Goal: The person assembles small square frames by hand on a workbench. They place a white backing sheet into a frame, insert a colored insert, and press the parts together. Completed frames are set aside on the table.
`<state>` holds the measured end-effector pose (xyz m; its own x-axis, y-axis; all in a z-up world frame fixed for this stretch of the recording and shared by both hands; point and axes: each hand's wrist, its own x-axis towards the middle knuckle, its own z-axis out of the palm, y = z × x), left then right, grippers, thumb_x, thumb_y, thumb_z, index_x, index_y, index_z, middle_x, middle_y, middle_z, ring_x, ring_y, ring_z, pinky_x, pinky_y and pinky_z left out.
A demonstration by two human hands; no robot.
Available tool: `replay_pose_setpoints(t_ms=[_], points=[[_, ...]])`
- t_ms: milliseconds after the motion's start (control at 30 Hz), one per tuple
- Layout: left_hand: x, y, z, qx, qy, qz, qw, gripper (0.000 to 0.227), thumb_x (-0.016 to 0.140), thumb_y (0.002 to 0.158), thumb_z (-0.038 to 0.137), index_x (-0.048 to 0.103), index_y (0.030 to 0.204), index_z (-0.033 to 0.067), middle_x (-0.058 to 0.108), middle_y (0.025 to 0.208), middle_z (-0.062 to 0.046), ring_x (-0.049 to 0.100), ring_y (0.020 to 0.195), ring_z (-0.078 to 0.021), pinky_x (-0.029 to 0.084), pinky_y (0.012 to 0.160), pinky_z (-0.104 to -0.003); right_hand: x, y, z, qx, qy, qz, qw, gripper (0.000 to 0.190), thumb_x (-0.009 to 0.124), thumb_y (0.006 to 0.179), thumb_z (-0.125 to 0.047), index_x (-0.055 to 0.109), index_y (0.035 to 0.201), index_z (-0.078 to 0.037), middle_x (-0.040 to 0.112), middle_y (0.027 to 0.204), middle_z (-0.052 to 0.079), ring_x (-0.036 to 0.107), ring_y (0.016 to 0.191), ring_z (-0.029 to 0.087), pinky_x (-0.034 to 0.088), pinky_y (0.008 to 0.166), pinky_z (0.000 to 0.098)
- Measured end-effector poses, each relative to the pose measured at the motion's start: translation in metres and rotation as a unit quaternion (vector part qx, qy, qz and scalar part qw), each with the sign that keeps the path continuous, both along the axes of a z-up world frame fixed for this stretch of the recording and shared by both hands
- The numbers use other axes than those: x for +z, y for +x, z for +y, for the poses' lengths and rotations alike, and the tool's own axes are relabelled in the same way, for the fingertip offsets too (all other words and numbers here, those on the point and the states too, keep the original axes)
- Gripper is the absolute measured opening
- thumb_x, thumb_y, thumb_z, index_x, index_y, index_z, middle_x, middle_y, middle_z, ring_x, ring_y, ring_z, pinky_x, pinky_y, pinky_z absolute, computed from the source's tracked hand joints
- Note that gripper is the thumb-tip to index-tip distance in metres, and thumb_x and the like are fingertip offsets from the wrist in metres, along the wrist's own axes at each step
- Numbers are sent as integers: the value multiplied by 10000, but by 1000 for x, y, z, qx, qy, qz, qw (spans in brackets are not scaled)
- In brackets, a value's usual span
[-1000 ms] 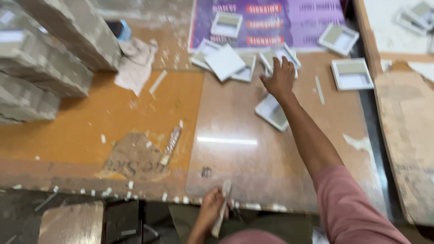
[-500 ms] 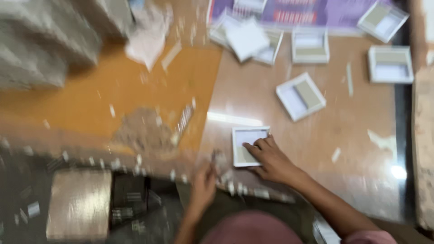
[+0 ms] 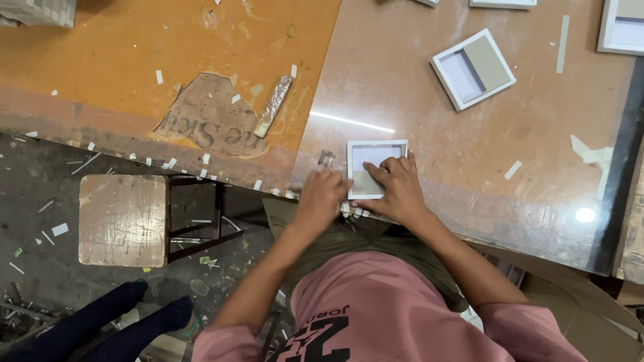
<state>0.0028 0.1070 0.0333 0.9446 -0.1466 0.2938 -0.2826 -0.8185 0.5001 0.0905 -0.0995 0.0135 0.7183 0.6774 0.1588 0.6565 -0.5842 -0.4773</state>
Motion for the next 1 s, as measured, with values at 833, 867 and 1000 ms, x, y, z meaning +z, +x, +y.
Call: replay_pose_setpoints(t_ms=[833, 867, 1000], points=[[-2, 123, -58, 19, -18, -12, 1000, 298, 619, 806, 3, 699, 1090, -47, 651, 985, -162, 666, 929, -334, 559, 729, -439, 6, -38, -4, -240, 67, 29, 968, 1300, 894, 605, -611, 332, 1501, 145, 294, 1547, 338, 281, 1438, 522, 141, 1192, 680], [-4, 129, -61, -5, -2, -13, 1000, 321, 612, 776, -9, 699, 1081, -51, 654, 990, -158, 666, 923, -326, 558, 716, -434, 4, -37, -2, -254, 57, 55, 964, 1285, 899, 599, -595, 335, 1495, 134, 340, 1529, 309, 309, 1439, 488, 147, 1213, 667], [-6, 125, -70, -48, 75, 35, 995, 229, 614, 786, -10, 705, 996, -15, 656, 994, -139, 666, 954, -316, 551, 718, -436, 0, -35, 2, -268, 32, 66, 961, 1256, 923, 569, -555, 347, 1469, 105, 417, 1520, 281, 347, 1442, 430, 161, 1247, 611]])
